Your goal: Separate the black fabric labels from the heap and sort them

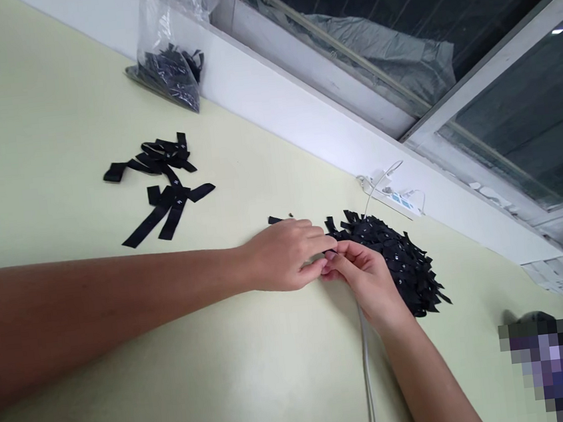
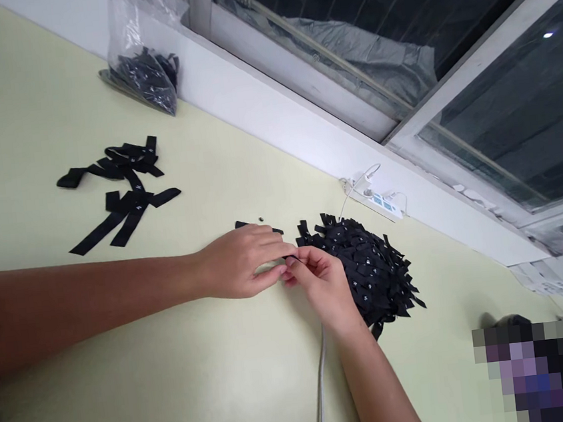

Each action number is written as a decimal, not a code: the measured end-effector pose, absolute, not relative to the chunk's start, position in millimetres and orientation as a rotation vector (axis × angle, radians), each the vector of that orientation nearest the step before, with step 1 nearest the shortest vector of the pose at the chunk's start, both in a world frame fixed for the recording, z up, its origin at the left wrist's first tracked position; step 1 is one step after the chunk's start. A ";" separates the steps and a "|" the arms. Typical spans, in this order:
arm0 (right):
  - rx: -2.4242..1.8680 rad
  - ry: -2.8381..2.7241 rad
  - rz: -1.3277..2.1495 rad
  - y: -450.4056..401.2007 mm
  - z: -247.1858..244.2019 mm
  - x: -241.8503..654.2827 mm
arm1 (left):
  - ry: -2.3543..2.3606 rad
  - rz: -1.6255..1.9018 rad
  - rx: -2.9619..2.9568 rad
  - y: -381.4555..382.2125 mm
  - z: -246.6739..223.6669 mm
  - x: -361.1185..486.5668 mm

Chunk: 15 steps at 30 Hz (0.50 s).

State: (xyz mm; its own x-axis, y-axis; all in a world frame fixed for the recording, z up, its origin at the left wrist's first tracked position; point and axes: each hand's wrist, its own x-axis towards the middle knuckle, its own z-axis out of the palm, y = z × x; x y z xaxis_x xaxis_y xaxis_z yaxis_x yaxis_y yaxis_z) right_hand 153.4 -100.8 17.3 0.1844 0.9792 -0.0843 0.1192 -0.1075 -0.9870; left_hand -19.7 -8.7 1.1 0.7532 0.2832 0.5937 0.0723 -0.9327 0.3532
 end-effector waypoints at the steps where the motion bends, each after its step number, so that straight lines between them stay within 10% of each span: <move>1: -1.450 -1.142 1.062 -101.2 17.7 152.8 | 0.245 0.956 2.595 -8.4 0.2 -19.0; 15: -1.562 -1.321 0.819 -111.6 17.1 147.0 | 0.388 0.826 2.168 -4.6 -1.4 -17.1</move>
State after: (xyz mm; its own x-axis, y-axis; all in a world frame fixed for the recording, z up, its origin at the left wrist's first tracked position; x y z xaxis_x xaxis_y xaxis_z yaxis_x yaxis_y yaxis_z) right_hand 147.0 -111.6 17.1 0.2085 0.9759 0.0642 0.3763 -0.0195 -0.9263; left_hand -17.1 -4.6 -1.4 0.7434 0.5086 0.4344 0.0097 -0.6576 0.7533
